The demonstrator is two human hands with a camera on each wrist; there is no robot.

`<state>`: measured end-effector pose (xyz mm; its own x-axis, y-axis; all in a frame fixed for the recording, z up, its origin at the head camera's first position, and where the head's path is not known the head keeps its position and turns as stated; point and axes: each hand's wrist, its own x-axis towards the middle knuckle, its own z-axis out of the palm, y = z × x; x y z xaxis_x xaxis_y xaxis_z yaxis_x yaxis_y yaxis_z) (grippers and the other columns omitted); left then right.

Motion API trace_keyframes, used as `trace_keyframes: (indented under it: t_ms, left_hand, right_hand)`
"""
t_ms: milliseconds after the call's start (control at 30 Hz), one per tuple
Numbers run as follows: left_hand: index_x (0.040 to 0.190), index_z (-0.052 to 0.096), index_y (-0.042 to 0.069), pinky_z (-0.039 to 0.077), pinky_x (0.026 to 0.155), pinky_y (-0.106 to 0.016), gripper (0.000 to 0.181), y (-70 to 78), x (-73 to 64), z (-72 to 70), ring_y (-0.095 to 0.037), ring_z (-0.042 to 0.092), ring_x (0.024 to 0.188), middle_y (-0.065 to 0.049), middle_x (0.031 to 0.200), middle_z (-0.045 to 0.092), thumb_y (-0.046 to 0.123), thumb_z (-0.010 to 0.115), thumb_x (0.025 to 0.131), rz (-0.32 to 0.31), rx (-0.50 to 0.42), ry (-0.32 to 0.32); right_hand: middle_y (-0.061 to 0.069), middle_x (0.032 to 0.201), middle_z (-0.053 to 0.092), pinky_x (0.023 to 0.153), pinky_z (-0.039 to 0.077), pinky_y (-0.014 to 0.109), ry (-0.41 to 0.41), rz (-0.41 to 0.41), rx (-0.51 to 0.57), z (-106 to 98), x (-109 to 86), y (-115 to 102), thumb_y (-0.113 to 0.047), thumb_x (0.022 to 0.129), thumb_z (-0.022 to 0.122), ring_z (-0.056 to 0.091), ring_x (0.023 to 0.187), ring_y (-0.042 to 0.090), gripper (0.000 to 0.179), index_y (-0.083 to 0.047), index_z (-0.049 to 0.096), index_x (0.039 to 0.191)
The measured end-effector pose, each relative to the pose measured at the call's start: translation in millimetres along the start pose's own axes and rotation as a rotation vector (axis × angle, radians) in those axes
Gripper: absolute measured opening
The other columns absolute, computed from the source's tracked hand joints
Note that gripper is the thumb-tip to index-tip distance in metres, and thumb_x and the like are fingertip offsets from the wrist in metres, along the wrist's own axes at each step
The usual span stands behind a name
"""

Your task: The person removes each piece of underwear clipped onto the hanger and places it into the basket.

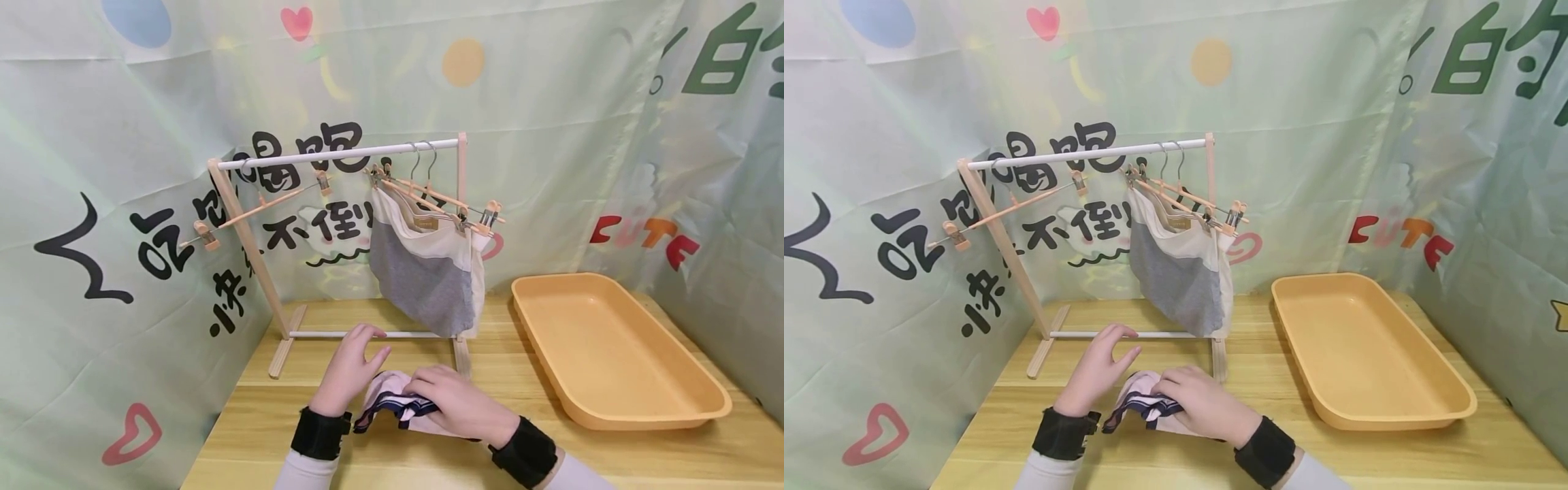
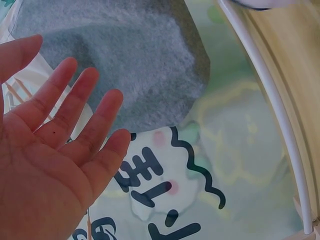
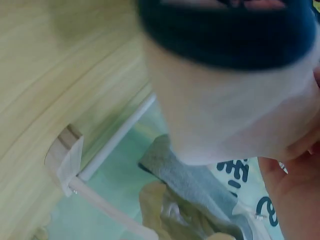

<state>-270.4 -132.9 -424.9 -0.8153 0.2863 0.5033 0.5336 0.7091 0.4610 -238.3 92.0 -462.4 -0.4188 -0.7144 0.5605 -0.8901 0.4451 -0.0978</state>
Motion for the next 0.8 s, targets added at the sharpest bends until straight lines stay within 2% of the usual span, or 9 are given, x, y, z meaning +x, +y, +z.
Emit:
trace_keyframes:
  t_ms: [200, 367, 567, 800]
  left_hand:
    - [0.107, 0.064, 0.014, 0.050, 0.091, -0.043, 0.023, -1.5, 0.2, 2.0, -0.016, 0.054, 0.105, -0.001, 0.108, 0.064, 0.030, 0.063, 0.090, 0.010, 0.010, 0.007]
    - [0.105, 0.065, 0.013, 0.050, 0.091, -0.043, 0.021, -1.2, 0.3, 2.9, -0.016, 0.055, 0.104, -0.002, 0.106, 0.065, 0.027, 0.064, 0.089, 0.035, 0.012, 0.026]
    - [0.103, 0.065, 0.012, 0.051, 0.090, -0.044, 0.015, 0.0, 1.3, 3.8, -0.018, 0.057, 0.103, -0.003, 0.104, 0.065, 0.019, 0.063, 0.089, 0.058, 0.007, 0.046]
    - [0.103, 0.065, 0.012, 0.051, 0.089, -0.043, 0.015, -0.6, 0.8, 5.3, -0.017, 0.057, 0.102, -0.003, 0.103, 0.065, 0.019, 0.063, 0.090, 0.054, 0.006, 0.046]
  right_hand:
    - [-0.010, 0.098, 0.060, 0.084, 0.049, 0.035, 0.110, -0.019, -0.003, -11, 0.1, 3, -0.017, 0.082, 0.071, 0.055, 0.094, 0.008, 0.027, -0.021, 0.062, 0.107]
    - [-0.008, 0.100, 0.060, 0.081, 0.049, 0.035, 0.193, -0.040, -0.011, -21, 0.5, 7, -0.017, 0.082, 0.070, 0.055, 0.094, 0.011, 0.027, -0.018, 0.062, 0.108]
    - [-0.006, 0.104, 0.060, 0.079, 0.049, 0.033, 0.247, -0.024, -0.022, -34, -0.7, 9, -0.013, 0.080, 0.068, 0.054, 0.093, 0.011, 0.031, -0.017, 0.063, 0.110]
    - [-0.005, 0.102, 0.061, 0.084, 0.046, 0.030, 0.321, -0.004, -0.028, -51, -3.2, 10, -0.012, 0.074, 0.068, 0.055, 0.094, 0.012, 0.035, -0.016, 0.064, 0.108]
